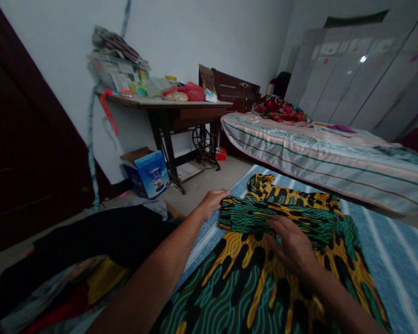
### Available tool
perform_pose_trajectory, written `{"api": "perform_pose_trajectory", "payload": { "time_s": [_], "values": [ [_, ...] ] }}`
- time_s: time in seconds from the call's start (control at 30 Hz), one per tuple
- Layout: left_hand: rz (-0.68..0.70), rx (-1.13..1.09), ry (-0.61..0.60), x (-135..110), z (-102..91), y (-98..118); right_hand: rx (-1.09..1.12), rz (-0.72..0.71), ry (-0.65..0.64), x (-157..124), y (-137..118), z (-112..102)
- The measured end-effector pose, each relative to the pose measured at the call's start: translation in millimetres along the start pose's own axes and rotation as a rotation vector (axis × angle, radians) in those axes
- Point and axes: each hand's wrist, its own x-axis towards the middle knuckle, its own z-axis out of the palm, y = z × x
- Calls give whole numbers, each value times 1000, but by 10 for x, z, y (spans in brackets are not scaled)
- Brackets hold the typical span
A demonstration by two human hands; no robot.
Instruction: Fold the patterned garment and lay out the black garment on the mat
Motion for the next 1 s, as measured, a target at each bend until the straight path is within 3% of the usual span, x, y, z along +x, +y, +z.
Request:
{"api": "perform_pose_trajectory", "payload": {
  "time_s": [0.13,0.23,0.33,0.5,0.6,0.83,0.9,1.0],
  "values": [
    [20,30,15,1,0,-36,-76,-148,-115,390,-690,254],
    [27,43,33,-4,4,-48,-111,-104,-170,531,-882,418],
    [24,46,42,-17,12,-48,88,44,-145,560,-816,521],
    [0,46,63,-47,27,-14,796,440,-1,557,-601,615],
    [-31,62,93,-47,16,36,1051,586,93,580,-574,631],
    [-208,256,239,-143,-125,214,1172,601,161,625,-575,618],
    [-273,301,215,-267,-162,258,1157,570,168,625,-568,626],
    [-428,295,76,-455,-170,289,1097,481,163,617,-576,640]
  ]
}}
